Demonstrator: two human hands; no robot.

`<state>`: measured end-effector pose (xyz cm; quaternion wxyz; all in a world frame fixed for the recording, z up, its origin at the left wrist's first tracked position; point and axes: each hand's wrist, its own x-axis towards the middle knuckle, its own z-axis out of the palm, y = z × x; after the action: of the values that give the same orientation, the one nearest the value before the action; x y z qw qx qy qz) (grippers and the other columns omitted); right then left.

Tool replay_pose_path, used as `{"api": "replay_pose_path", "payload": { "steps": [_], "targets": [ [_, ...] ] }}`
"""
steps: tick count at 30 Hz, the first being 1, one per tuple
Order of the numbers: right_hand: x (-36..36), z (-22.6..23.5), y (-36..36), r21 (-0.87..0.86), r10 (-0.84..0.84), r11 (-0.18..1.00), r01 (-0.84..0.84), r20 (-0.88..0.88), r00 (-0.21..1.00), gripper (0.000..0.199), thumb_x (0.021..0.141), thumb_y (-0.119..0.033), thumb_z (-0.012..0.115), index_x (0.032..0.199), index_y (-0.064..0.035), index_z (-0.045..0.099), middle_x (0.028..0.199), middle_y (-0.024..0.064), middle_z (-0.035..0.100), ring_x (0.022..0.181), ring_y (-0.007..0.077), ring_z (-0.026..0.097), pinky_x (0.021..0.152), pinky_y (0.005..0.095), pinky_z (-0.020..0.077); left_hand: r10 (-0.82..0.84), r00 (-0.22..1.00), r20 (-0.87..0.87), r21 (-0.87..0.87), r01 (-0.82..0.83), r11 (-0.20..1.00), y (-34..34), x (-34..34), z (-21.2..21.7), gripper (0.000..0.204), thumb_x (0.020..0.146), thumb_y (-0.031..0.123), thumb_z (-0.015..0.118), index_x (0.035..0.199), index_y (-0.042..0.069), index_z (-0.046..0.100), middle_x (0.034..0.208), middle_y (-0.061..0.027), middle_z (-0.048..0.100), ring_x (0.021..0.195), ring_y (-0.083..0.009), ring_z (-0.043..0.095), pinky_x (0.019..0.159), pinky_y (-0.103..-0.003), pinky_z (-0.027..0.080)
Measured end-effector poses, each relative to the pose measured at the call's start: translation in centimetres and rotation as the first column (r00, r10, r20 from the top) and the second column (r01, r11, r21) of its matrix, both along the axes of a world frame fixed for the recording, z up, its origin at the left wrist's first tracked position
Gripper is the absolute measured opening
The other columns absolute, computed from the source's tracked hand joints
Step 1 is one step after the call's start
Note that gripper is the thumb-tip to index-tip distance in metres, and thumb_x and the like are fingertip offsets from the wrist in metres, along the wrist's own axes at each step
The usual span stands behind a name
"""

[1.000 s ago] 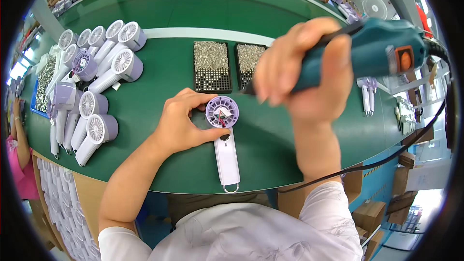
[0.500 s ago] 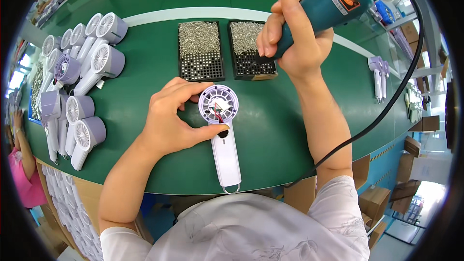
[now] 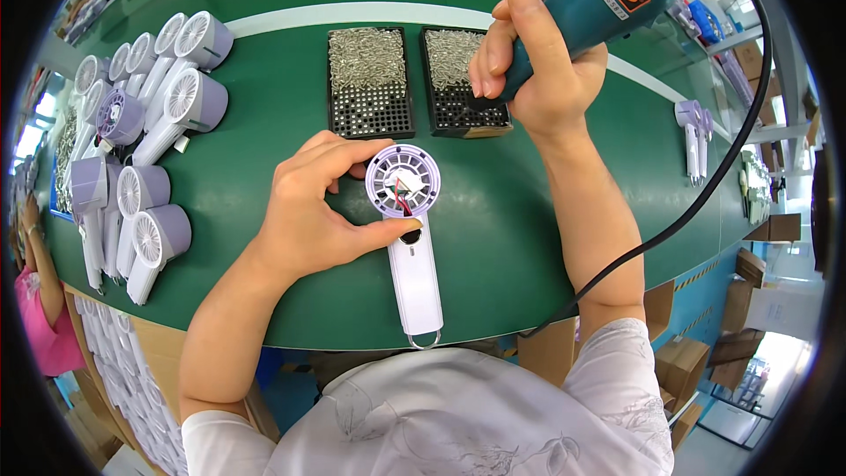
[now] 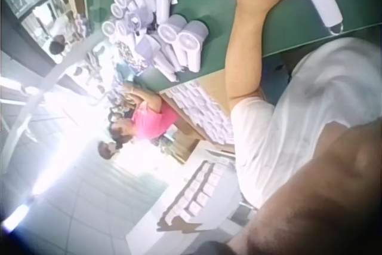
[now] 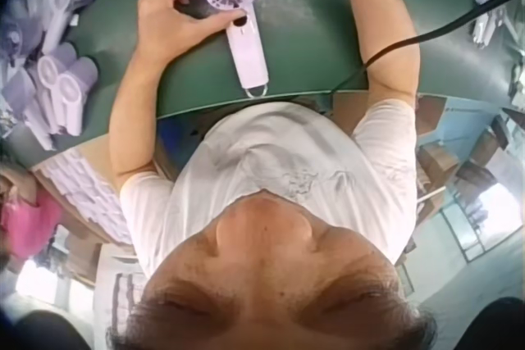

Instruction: The person arranges screw trays on the assembly table and assembles portable fans by picking up screws and driving them into the fan components using an electric screwdriver.

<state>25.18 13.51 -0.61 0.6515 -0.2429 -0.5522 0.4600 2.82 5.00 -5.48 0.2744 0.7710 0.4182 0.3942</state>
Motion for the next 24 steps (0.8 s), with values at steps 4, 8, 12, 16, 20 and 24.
{"api": "replay_pose_path", "payload": {
  "steps": [4,8,12,16,20,24],
  "targets": [
    [0.1,-0.1,0.1,0.042,0.034,0.998,-0.036,0.053,0.998,0.023,0.095,-0.010,0.069,0.076,0.0000,0.064,0.055,0.0052,0.059,0.042,0.0117,0.055,0.041,0.0267,0.0437,0.021,0.998,0.057,-0.042,-0.019,0.999,-0.2,0.1,-0.4,0.075,0.056,0.023,0.099,0.119,0.000,0.067,0.097,-0.0064,0.073,0.080,-0.0137,0.063,0.063,-0.026,0.045],
    [-0.4,0.1,-0.3,0.058,0.050,0.997,-0.057,0.112,0.992,0.022,0.096,-0.008,0.068,0.075,0.0000,0.064,0.056,0.0041,0.060,0.044,0.0100,0.055,0.041,0.0251,0.0427,0.045,0.995,0.091,-0.129,-0.034,0.991,-0.5,0.0,-0.5,0.078,0.056,0.024,0.099,0.120,0.001,0.061,0.101,-0.0068,0.073,0.084,-0.0128,0.064,0.066,-0.025,0.046],
    [-0.5,0.2,-0.7,0.022,-0.011,1.000,0.009,0.085,0.996,0.017,0.096,-0.007,0.068,0.081,0.0012,0.063,0.058,0.0056,0.061,0.043,0.0114,0.055,0.041,0.0263,0.0439,0.038,0.995,0.095,-0.155,-0.023,0.988,-0.5,0.0,-0.3,0.073,0.058,0.024,0.099,0.115,0.003,0.060,0.102,-0.0070,0.072,0.085,-0.0130,0.064,0.067,-0.025,0.047],
    [-0.2,0.6,-0.7,0.074,0.026,0.997,-0.026,0.003,1.000,0.013,0.096,-0.007,0.067,0.092,0.0035,0.061,0.056,0.0078,0.059,0.041,0.0153,0.054,0.041,0.0308,0.0462,0.034,0.994,0.106,-0.179,-0.014,0.984,-0.6,0.1,-0.3,0.071,0.058,0.021,0.098,0.114,0.002,0.059,0.102,-0.0070,0.073,0.083,-0.0120,0.062,0.069,-0.025,0.047],
    [-0.9,2.5,-1.8,0.111,0.103,0.990,-0.091,-0.113,0.988,0.017,0.099,-0.013,0.062,0.094,0.0037,0.061,0.058,0.0100,0.057,0.042,0.0177,0.053,0.041,0.0335,0.0467,0.028,0.994,0.110,-0.165,-0.010,0.986,-0.6,0.0,-0.3,0.067,0.058,0.021,0.098,0.109,0.002,0.059,0.099,-0.0076,0.071,0.083,-0.0147,0.062,0.074,-0.028,0.053],
    [-1.0,3.1,-2.5,0.195,0.271,0.942,-0.274,0.041,0.962,0.037,0.110,-0.033,0.033,0.111,-0.0062,0.058,0.066,0.0055,0.052,0.047,0.0165,0.047,0.046,0.0347,0.0451,0.019,0.993,0.114,-0.115,-0.005,0.993,-0.5,0.2,-0.3,0.065,0.058,0.021,0.098,0.106,0.002,0.059,0.097,-0.0094,0.071,0.080,-0.0173,0.064,0.075,-0.030,0.055]
  ]
}}
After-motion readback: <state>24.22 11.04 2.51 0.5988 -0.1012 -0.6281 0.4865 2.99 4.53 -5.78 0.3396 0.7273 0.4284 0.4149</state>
